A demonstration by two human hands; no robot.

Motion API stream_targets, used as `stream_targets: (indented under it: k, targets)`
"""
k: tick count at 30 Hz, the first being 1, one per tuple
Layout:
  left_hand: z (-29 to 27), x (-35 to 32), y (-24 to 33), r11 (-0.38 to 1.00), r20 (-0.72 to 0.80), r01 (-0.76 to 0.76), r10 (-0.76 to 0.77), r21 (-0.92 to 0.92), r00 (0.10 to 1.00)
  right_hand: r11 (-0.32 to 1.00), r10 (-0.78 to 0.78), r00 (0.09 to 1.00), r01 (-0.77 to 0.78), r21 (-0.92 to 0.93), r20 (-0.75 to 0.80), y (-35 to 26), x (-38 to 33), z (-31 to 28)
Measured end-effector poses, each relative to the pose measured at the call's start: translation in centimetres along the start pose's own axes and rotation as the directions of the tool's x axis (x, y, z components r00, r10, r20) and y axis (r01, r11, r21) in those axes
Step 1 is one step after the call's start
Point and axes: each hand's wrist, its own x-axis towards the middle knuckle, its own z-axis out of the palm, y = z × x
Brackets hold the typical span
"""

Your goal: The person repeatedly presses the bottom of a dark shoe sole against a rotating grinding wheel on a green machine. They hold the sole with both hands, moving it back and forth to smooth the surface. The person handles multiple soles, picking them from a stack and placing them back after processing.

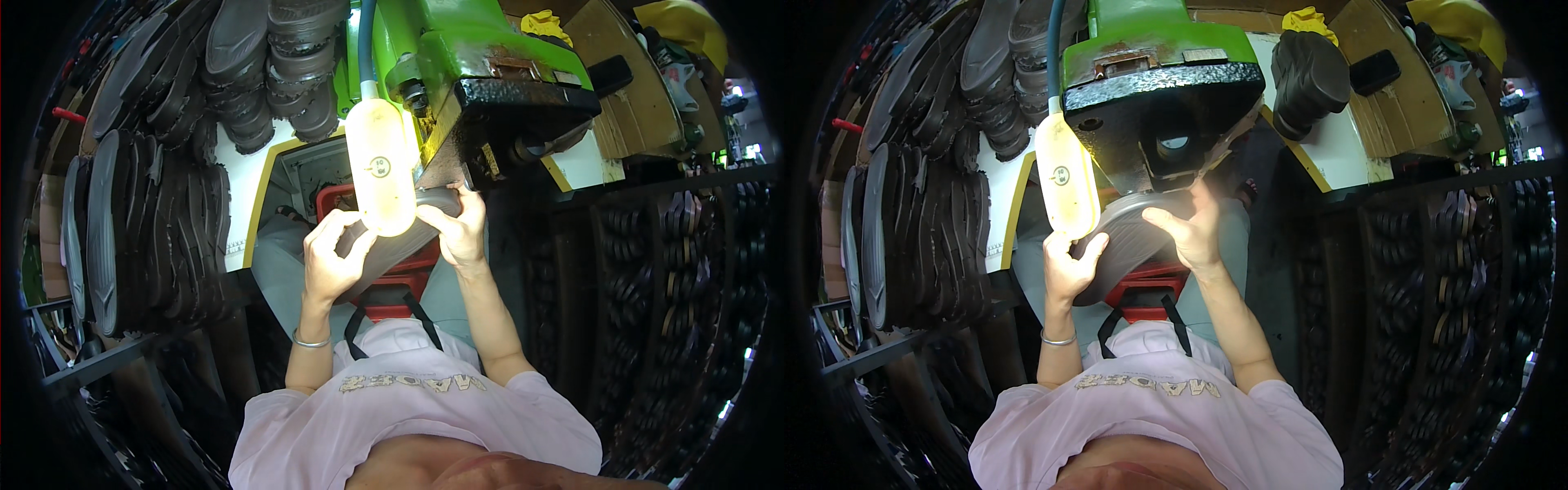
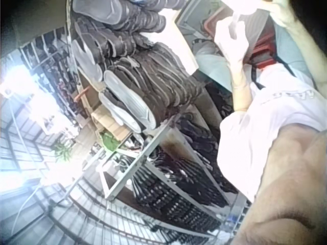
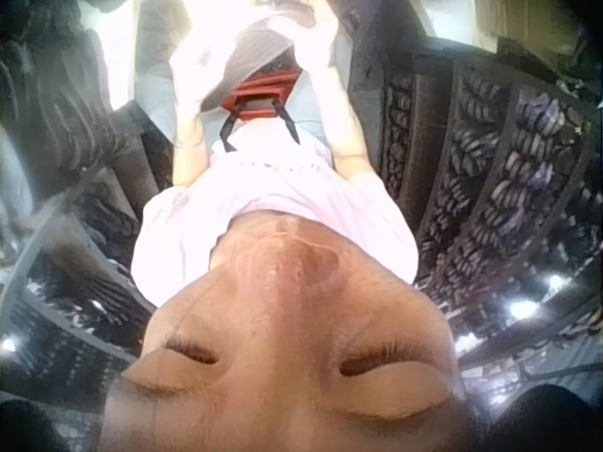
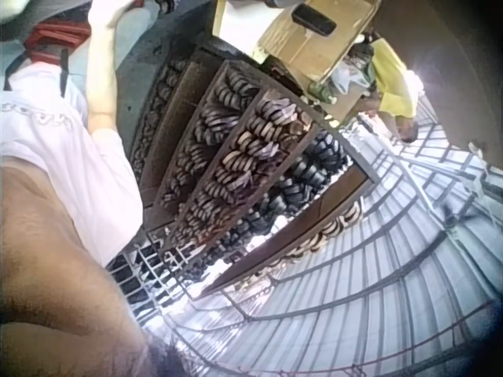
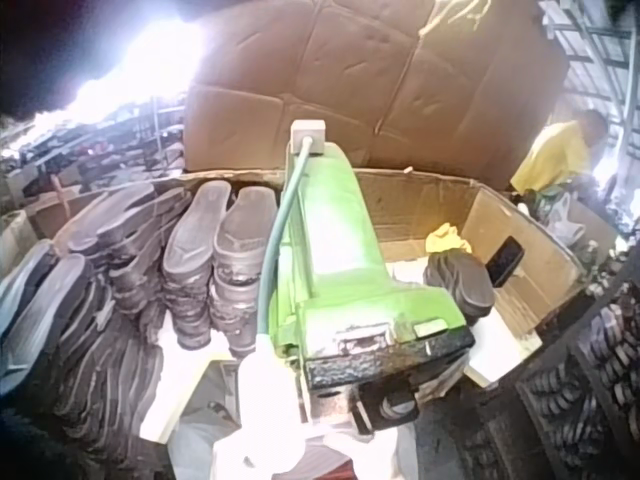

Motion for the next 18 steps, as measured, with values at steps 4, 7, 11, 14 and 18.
stream_targets:
  k: [4,7,11,14,18]
  targets:
    - [1.4,0.2,-0.2,0.997,0.01,-0.028,0.029,-0.075,1.0,0.999,-0.046,0.999,0.046,-0.01,0.017,-0.5,0.4,1.4]
    - [3.2,1.1,-0.6,0.987,0.039,-0.018,0.025,-0.16,0.999,0.986,-0.097,0.994,0.09,-0.139,-0.041,-0.2,0.1,0.9]
    - [5.0,1.9,-0.7,0.994,0.122,-0.019,0.033,-0.107,0.992,0.999,-0.03,0.992,0.035,0.036,-0.124,3.0,-2.7,-1.9]
    - [6.8,2.2,-0.4,0.99,0.074,-0.038,0.048,-0.135,0.996,0.954,0.229,0.973,-0.229,-0.192,-0.024,8.1,-9.2,-5.4]
    - [6.5,-0.2,-2.1,0.96,0.118,0.132,-0.106,-0.248,0.987,0.876,0.48,0.872,-0.471,0.105,-0.093,8.5,-13.8,-7.9]
